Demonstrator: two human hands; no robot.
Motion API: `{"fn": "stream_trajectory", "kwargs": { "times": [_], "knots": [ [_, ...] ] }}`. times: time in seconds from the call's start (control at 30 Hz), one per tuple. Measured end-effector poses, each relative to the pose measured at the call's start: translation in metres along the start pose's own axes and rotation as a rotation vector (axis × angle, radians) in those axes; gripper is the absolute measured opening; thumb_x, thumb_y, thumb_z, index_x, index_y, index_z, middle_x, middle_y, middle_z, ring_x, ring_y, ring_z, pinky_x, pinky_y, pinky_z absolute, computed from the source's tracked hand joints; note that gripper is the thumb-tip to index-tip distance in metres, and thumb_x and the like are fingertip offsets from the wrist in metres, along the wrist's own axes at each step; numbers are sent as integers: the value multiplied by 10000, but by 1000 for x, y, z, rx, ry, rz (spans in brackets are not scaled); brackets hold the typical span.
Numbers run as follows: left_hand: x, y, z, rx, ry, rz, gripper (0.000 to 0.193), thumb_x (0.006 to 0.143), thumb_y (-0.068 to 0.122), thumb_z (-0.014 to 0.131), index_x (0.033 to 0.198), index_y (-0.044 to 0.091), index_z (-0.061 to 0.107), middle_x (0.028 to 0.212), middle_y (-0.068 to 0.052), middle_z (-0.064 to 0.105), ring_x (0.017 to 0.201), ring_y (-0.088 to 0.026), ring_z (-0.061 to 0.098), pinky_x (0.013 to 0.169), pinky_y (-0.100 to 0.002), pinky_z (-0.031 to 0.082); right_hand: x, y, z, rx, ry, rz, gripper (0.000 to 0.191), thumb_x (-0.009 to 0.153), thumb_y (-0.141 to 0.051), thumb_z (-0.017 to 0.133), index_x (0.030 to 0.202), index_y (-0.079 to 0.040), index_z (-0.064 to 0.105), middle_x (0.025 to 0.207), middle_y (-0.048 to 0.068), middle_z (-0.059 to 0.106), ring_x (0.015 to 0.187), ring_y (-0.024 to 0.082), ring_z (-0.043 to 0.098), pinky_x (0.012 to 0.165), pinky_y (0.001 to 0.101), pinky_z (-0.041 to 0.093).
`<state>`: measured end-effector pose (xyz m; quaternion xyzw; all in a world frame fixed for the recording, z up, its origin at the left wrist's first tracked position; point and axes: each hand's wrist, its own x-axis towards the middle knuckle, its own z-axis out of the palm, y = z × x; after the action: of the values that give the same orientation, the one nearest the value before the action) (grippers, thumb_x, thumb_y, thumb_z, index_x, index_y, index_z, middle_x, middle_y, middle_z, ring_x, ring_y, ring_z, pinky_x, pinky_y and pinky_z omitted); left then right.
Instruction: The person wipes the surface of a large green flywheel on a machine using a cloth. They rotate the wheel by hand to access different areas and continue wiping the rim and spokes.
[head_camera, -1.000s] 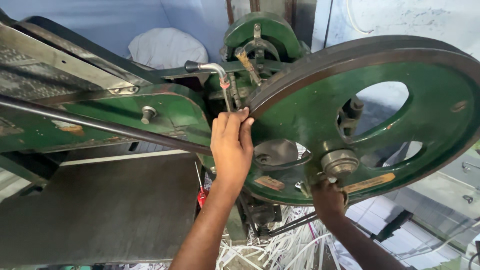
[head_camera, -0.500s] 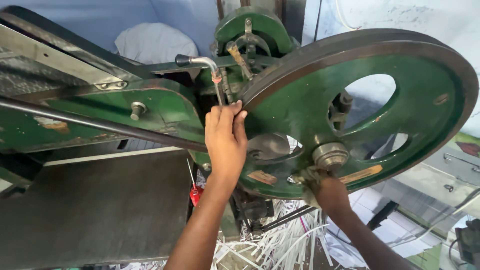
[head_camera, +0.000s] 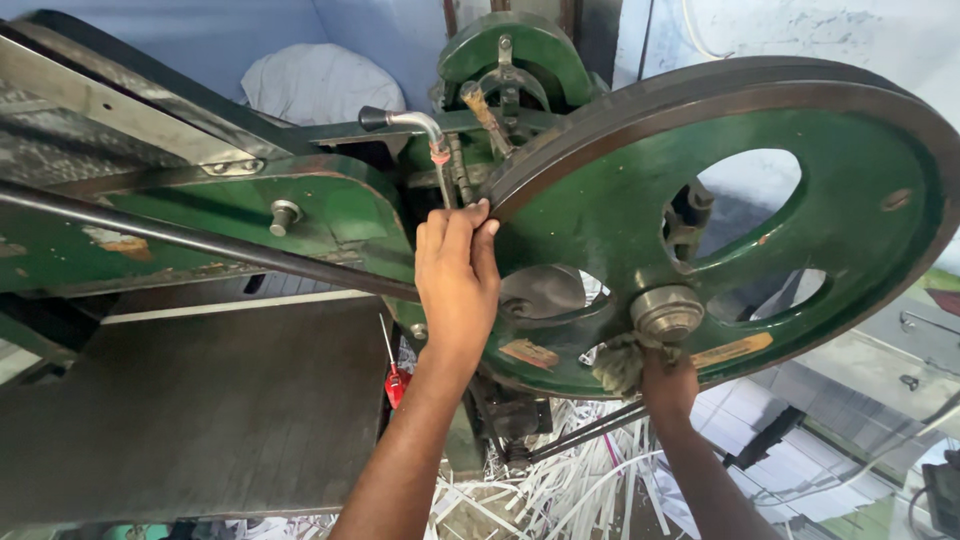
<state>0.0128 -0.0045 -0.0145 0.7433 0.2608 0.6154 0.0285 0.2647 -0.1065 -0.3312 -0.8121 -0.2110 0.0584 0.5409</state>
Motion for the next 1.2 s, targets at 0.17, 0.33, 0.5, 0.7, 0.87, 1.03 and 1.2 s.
{"fn": "stream_trajectory", "kwargs": {
  "times": [0.17, 0.33, 0.5, 0.7, 0.87, 1.03, 1.2],
  "knots": [
    [1, 0, 0, -3, 3, 10, 158, 963, 41, 713, 1118, 61, 688, 997, -86, 639, 906, -306, 594, 802, -417, 482, 3, 7, 20, 238, -12, 326, 477, 964, -370, 694, 1143, 72, 706, 998, 214, 745, 829, 311, 712, 715, 441, 535],
    [2, 0, 0, -9, 9, 21, 164, 959, 39, 721, 1116, 66, 684, 1001, -80, 642, 904, -300, 590, 803, -411, 485, 3, 1, 30, 584, -2, 651, 497, 940, -343, 699, 1226, 57, 625, 1051, 165, 683, 733, 281, 676, 509, 408, 508],
    [1, 2, -1, -4, 5, 8, 167, 961, 45, 716, 1123, 72, 685, 996, -79, 640, 902, -295, 588, 804, -411, 484, -2, -10, 28, 705, -145, 764, 445, 973, -278, 544, 1378, -97, 573, 1130, 157, 646, 834, 300, 673, 517, 423, 470],
    [-1, 2, 0, 24, -8, -21, 162, 974, 60, 706, 1135, 78, 695, 985, -78, 629, 898, -296, 584, 804, -410, 477, -9, -24, 34, 755, -449, 918, 316, 1042, -310, 446, 1337, -300, 559, 1224, 14, 661, 1086, 206, 666, 791, 346, 596],
    [-3, 1, 4, 30, 5, -24, 165, 988, 71, 692, 1153, 78, 684, 1037, -78, 646, 957, -302, 604, 834, -416, 468, -6, -12, 40, 704, -574, 950, 331, 1071, -339, 492, 1318, -147, 600, 1228, 72, 682, 1070, 214, 679, 833, 350, 565],
    [-6, 0, 6, 42, 11, -29, 192, 988, 68, 689, 1179, 79, 681, 1074, -72, 659, 991, -302, 609, 851, -419, 459, -10, 0, 32, 869, -764, 828, 338, 1043, -238, 452, 1306, -76, 588, 1268, 123, 685, 1115, 276, 696, 900, 434, 596],
    [-7, -1, 8, 34, 28, -16, 195, 994, 66, 686, 1188, 81, 674, 1098, -71, 659, 1013, -303, 604, 880, -419, 460, -18, -5, -3, 869, -819, 755, 474, 1025, -351, 389, 1378, -69, 534, 1297, 129, 675, 1112, 288, 693, 934, 486, 565]
  ]
}}
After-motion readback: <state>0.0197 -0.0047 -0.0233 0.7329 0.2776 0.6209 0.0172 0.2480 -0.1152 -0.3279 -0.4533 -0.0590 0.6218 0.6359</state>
